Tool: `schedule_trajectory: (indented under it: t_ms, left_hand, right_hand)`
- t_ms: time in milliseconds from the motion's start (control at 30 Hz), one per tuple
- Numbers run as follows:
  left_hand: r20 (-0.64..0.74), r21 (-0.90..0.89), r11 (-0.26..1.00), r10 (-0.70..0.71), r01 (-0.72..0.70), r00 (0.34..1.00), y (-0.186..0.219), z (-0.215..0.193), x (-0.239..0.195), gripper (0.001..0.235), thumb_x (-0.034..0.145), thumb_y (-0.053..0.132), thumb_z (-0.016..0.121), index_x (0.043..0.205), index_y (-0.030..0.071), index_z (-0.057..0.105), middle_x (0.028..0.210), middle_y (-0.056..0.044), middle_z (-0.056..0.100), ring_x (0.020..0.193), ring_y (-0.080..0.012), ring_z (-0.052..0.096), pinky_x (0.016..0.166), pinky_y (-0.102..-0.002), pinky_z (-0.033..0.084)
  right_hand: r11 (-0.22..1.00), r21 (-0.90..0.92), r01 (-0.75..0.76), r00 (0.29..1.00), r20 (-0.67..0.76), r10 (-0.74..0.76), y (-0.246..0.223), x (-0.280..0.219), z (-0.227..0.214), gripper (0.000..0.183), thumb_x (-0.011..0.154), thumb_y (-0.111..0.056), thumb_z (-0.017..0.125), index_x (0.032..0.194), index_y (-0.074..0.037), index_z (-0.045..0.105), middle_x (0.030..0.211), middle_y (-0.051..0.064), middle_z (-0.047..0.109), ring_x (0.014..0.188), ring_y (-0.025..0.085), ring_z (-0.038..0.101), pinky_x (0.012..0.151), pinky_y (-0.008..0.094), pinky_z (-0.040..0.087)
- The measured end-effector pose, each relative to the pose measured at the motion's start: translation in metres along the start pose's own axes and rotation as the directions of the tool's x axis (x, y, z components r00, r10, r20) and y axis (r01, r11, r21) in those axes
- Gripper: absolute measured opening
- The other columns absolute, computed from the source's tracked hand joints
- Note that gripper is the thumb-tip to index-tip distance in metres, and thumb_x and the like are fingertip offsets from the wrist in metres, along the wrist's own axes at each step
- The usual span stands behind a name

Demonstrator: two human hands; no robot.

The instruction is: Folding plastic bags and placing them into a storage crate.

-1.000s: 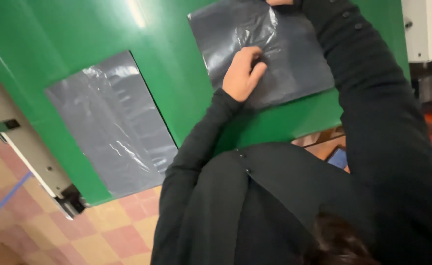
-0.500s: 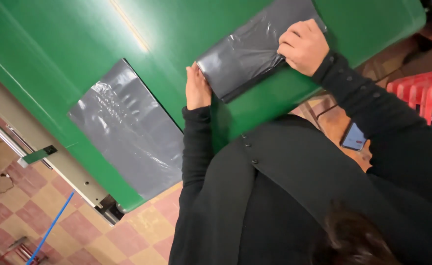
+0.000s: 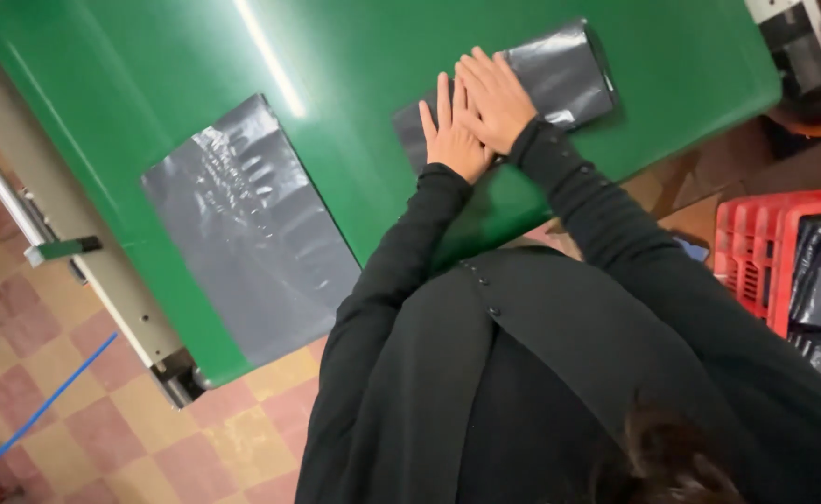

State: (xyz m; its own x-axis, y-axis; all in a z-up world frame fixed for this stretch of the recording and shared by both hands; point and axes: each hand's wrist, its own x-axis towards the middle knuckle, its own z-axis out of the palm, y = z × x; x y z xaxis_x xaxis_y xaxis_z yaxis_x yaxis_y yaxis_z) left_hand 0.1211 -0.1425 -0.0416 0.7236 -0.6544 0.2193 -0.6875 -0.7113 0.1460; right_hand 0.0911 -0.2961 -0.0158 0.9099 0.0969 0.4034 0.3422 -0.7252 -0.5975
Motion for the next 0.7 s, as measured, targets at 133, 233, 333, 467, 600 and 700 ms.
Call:
schedule_trajectory:
  t_ms: [133,233,333,467,600,700]
  left_hand:
    - [0.168,-0.158,0.987,0.045,-0.018,0.985,-0.030,-0.038,-0.030,0.102,0.088,0.068,0.060,0.159,0.000,0.029,0.169,-0.018,0.020,0.158,-0.0363,0.010,0.122,-0.068,0.013]
    - [0.158,-0.161,0.978,0.160,-0.135,0.974,-0.048,-0.063,-0.054,0.104,0.085,0.069,0.064,0.154,-0.003,0.034,0.165,-0.020,0.026,0.155,-0.0364,0.017,0.118,-0.064,0.022]
    - [0.253,-0.090,0.947,0.322,-0.309,0.912,-0.065,-0.051,-0.076,0.058,0.101,0.047,0.059,0.136,0.000,0.053,0.141,-0.016,0.051,0.136,-0.0332,0.044,0.101,-0.054,0.042]
    - [0.338,-0.322,0.868,0.479,-0.379,0.810,-0.033,-0.077,-0.061,0.027,0.101,0.033,0.060,0.097,0.009,0.072,0.092,-0.007,0.076,0.080,-0.0261,0.072,0.069,-0.043,0.054]
    - [0.203,-0.661,0.711,0.477,-0.240,0.855,-0.017,-0.075,-0.021,0.043,0.092,0.047,0.058,0.080,0.011,0.079,0.078,-0.014,0.076,0.068,-0.0320,0.068,0.063,-0.044,0.053]
    - [0.522,-0.819,0.452,0.334,0.352,0.785,-0.035,-0.028,0.021,0.075,0.102,0.064,0.037,0.081,0.004,0.076,0.078,-0.013,0.077,0.069,-0.0256,0.074,0.070,-0.038,0.057]
  right_hand:
    - [0.961,-0.262,-0.088,0.987,0.105,0.119,0.014,-0.016,-0.039,0.072,0.089,-0.034,0.072,0.141,0.012,0.052,0.151,0.029,0.049,0.147,0.048,0.036,0.122,0.059,0.025]
    - [0.900,-0.416,-0.129,0.984,0.060,0.169,0.044,-0.045,-0.062,0.075,0.093,-0.035,0.071,0.144,0.017,0.050,0.153,0.032,0.045,0.151,0.050,0.032,0.124,0.058,0.023]
    - [0.890,-0.455,-0.023,0.994,0.089,0.071,-0.010,-0.043,-0.063,0.071,0.088,-0.030,0.072,0.140,0.014,0.053,0.152,0.031,0.046,0.149,0.050,0.034,0.123,0.059,0.025]
    - [0.999,0.045,-0.015,0.955,0.296,0.001,-0.095,-0.074,-0.022,0.078,0.068,-0.011,0.079,0.138,0.011,0.052,0.143,0.030,0.050,0.134,0.049,0.046,0.116,0.057,0.036]
    - [0.997,0.039,0.071,0.975,0.211,-0.077,-0.051,-0.149,-0.001,0.061,0.079,0.002,0.070,0.139,0.002,0.057,0.140,0.023,0.062,0.131,0.038,0.060,0.116,0.049,0.045]
    - [0.839,0.292,-0.459,0.887,0.211,0.412,0.010,-0.202,0.011,0.041,0.096,0.003,0.062,0.138,0.000,0.060,0.127,0.017,0.073,0.112,0.027,0.074,0.100,0.036,0.055]
